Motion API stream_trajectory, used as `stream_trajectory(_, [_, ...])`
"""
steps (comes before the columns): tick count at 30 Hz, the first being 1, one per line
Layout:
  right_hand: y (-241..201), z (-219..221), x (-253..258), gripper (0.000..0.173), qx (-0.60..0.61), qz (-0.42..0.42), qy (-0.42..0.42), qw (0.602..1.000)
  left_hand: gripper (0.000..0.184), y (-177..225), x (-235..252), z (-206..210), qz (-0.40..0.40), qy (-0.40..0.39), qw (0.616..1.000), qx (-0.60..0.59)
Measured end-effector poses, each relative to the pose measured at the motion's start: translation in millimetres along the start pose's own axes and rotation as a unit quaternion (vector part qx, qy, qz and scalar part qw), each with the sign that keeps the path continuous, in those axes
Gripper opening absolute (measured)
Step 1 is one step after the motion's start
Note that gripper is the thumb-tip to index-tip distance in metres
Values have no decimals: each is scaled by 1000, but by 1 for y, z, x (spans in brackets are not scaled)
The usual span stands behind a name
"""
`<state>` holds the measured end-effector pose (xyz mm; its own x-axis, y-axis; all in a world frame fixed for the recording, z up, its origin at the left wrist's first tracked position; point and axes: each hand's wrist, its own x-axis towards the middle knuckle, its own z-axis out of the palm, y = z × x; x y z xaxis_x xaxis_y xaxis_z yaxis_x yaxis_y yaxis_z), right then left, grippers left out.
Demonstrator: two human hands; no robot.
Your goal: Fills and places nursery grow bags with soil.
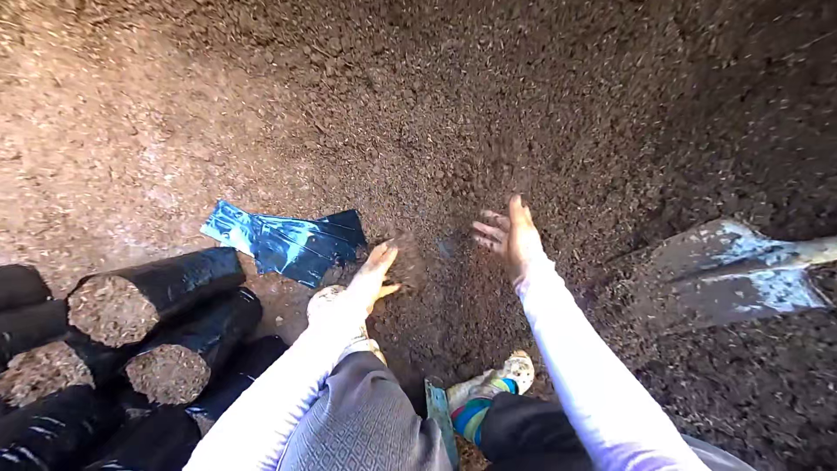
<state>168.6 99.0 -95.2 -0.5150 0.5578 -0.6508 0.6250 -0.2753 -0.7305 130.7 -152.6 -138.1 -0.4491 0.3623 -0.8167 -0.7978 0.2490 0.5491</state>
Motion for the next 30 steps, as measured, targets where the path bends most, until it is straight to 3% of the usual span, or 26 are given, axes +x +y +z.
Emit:
stream_trajectory(2, [30,-10,-21,54,-115,-11,-23,993,42,6,-3,-16,68,1,996,61])
stream_trajectory(5, [93,-15,-49,45,-201,-6,-16,979,32,9,7,-37,166,98,956,221])
stream_trajectory(8, [111,-25,-44,46,-319,-142,22,937,26,27,32,-41,255,132,921,262])
stream_trajectory(10, [80,-28,-14,41,-357,-230,28,905,29,49,57,-42,306,128,903,272])
stream_trajectory(15, [-59,3,92,45,-441,-390,-45,807,42,118,126,-51,353,193,857,321])
stream_trajectory(20, [-163,104,166,61,-548,-347,-143,748,72,141,186,-71,301,278,832,374])
stream_trajectory(23, [-170,143,195,63,-600,-300,-148,727,62,138,207,-53,338,295,814,368])
stream_trajectory(27, [-142,144,216,60,-663,-335,-147,653,50,131,214,-34,368,295,805,359])
stream_trajectory(30, [-137,130,211,62,-660,-293,-205,660,54,128,203,-33,363,246,827,352])
